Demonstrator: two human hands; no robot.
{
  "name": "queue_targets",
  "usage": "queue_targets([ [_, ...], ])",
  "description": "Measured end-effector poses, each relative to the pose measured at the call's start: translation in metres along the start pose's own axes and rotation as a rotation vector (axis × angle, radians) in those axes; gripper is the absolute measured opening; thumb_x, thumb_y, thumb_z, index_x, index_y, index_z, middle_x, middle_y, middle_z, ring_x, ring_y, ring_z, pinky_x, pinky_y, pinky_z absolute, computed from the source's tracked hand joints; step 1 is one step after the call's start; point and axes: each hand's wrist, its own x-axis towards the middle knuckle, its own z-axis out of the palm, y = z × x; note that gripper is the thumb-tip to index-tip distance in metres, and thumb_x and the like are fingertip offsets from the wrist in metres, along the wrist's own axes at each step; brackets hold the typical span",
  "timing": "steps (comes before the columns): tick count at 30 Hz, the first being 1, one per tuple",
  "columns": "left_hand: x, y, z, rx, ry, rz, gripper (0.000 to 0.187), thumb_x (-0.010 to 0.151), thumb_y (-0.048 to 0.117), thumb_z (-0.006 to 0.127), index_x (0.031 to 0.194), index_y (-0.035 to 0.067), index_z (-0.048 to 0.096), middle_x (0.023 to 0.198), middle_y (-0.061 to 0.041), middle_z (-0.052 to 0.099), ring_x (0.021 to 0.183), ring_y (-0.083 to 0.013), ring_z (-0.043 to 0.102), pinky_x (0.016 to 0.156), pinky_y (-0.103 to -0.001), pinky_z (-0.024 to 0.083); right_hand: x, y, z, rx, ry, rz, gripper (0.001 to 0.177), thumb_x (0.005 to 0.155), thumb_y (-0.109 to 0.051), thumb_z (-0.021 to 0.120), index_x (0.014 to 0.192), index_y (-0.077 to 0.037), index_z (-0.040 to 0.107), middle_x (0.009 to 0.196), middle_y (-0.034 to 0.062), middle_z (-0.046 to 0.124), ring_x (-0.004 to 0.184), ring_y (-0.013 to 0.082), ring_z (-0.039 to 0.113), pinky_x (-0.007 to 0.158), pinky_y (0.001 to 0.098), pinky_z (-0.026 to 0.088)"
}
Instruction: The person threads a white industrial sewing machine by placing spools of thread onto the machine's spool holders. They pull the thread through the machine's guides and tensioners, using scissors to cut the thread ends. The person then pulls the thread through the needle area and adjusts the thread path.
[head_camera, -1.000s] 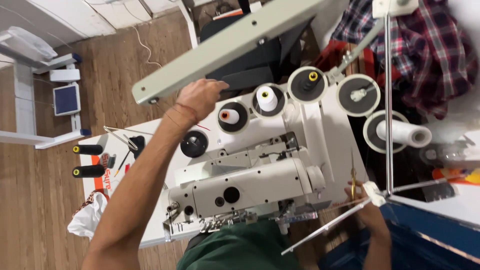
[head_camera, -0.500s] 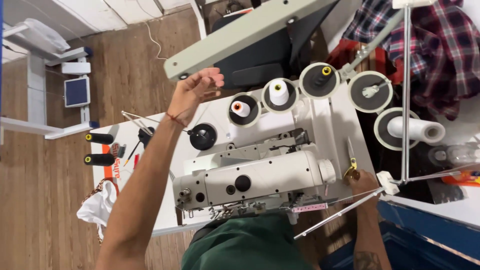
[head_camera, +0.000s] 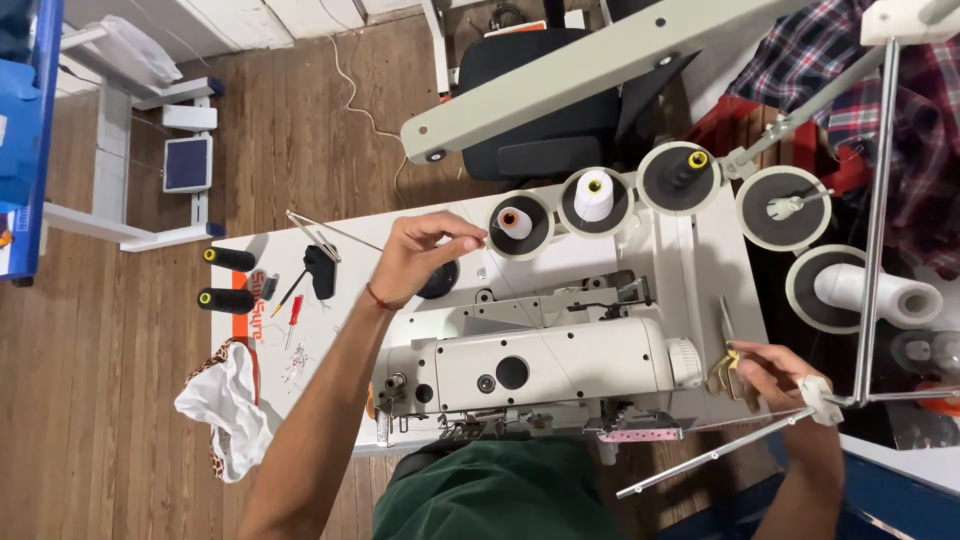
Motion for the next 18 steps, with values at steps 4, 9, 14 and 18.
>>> queue_targets([
  [4,0.001,-0.007,-0.002,0.065,0.042,-0.005,0.012,0.100,0.007,0.078,0.112,0.006,0.081,0.103,-0.010,0.081,0.098,-0.0158,0.077,0.093,-0.027,0.063,0.030,-0.012,0.001,-0.219,-0.265,-0.330,0.035,0.101,-0.018,0.065,0.133,-0.007,0.074,0.124,0.0146,0.077,0.107,0.0212,0.077,0.089,0.0275,0.064],
  [9,0.009,-0.052,-0.027,0.608,0.028,0.071,0.061,0.086,-0.024,0.046,0.129,0.011,0.072,0.130,-0.008,0.076,0.108,-0.0251,0.075,0.095,-0.036,0.060,0.056,-0.089,0.052,-0.281,-0.557,-0.469,0.039,0.107,-0.024,0.056,0.135,-0.003,0.072,0.141,0.0117,0.068,0.138,0.0232,0.063,0.122,0.0354,0.046],
  [14,0.027,-0.114,-0.038,0.814,-0.027,-0.210,0.045,0.081,0.000,0.080,0.122,0.016,0.076,0.120,-0.010,0.076,0.101,-0.0308,0.076,0.090,-0.043,0.060,0.075,-0.149,0.105,-0.347,-0.756,-0.358,0.040,0.105,-0.022,0.060,0.138,-0.004,0.073,0.134,0.0160,0.073,0.132,0.0314,0.066,0.115,0.0481,0.045],
  [18,0.035,-0.128,-0.030,1.002,-0.055,-0.190,0.043,0.074,0.024,0.098,0.113,0.019,0.080,0.116,-0.010,0.075,0.104,-0.0387,0.075,0.097,-0.050,0.062,0.096,-0.150,0.141,-0.370,-0.872,-0.420,0.040,0.102,-0.020,0.068,0.135,0.002,0.071,0.119,0.0280,0.076,0.114,0.0433,0.075,0.100,0.0562,0.057],
])
